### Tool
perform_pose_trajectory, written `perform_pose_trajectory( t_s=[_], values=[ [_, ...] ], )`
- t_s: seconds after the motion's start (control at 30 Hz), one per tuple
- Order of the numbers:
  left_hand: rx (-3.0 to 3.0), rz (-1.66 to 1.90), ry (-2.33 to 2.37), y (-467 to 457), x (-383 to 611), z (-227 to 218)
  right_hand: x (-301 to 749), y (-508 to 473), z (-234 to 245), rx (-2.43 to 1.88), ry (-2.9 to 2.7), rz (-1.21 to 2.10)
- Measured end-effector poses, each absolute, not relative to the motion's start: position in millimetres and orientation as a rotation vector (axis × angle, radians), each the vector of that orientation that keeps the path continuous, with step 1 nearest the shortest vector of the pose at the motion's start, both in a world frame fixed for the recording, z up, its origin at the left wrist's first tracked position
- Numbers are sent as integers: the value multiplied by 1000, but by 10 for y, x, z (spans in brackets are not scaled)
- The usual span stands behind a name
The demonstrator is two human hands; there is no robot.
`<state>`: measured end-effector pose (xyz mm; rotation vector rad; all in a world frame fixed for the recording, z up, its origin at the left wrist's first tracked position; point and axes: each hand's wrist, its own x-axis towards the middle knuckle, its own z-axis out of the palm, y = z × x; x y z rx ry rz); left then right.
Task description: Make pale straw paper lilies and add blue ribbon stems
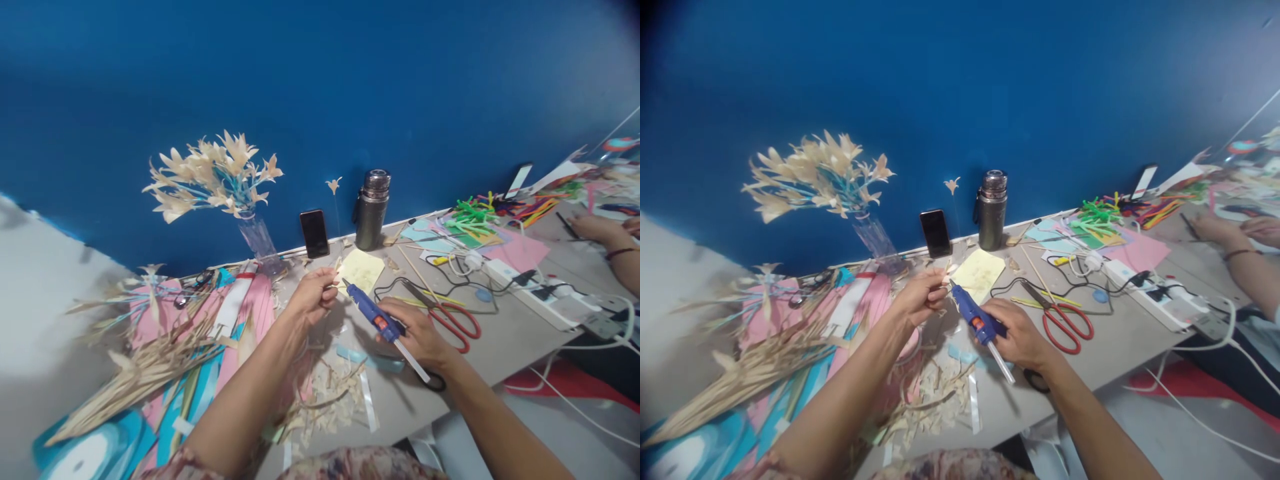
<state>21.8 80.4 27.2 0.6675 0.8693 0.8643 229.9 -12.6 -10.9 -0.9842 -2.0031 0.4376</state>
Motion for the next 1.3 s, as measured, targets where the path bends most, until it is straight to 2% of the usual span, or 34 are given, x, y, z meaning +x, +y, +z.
perform_pose_trajectory(
  t_s=[1.3],
  values=[
    [657,847,826,853,185,214,2250,-89,-110,-1025,-1989,383]
  ],
)
